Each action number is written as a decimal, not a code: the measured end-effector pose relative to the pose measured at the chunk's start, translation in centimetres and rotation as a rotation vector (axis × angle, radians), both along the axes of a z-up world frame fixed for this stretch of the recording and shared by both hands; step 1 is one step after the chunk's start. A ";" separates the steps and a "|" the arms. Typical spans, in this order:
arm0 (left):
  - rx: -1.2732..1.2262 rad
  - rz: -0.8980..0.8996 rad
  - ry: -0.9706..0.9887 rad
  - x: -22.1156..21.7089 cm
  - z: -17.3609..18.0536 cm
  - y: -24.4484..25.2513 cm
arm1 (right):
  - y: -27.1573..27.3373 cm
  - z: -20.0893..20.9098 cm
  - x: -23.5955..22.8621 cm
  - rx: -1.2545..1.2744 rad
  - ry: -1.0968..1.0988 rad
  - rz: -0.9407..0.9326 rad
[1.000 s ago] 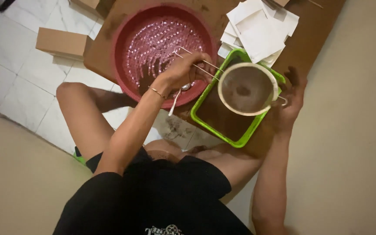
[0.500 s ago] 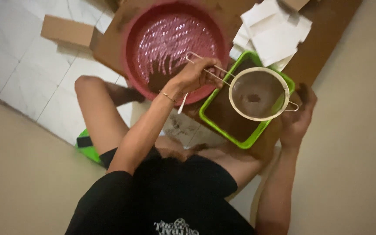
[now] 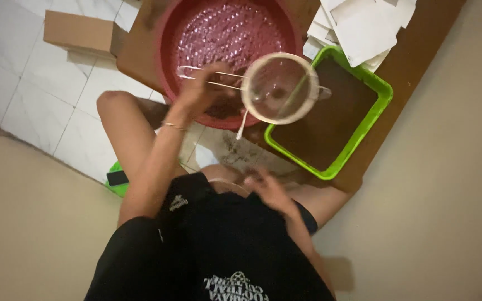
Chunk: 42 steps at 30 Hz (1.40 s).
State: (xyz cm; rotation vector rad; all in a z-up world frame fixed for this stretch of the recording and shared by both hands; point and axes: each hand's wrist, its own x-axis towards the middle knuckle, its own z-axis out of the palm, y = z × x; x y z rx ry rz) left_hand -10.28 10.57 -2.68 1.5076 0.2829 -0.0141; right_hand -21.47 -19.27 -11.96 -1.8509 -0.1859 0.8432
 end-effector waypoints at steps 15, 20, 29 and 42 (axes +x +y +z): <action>-0.523 0.511 0.152 -3.9 -8.0 17.9 | 13.0 6.0 4.8 -0.085 0.438 -0.283; -0.282 0.444 0.213 -2.5 -9.5 19.9 | 15.4 3.2 5.0 -0.085 0.377 -0.337; -0.049 0.194 -0.037 -1.9 -8.3 21.6 | 16.1 -1.5 5.0 -0.188 0.260 -0.564; 0.024 0.191 0.301 -1.7 -3.9 21.9 | 14.7 0.0 4.8 -0.518 0.050 -0.239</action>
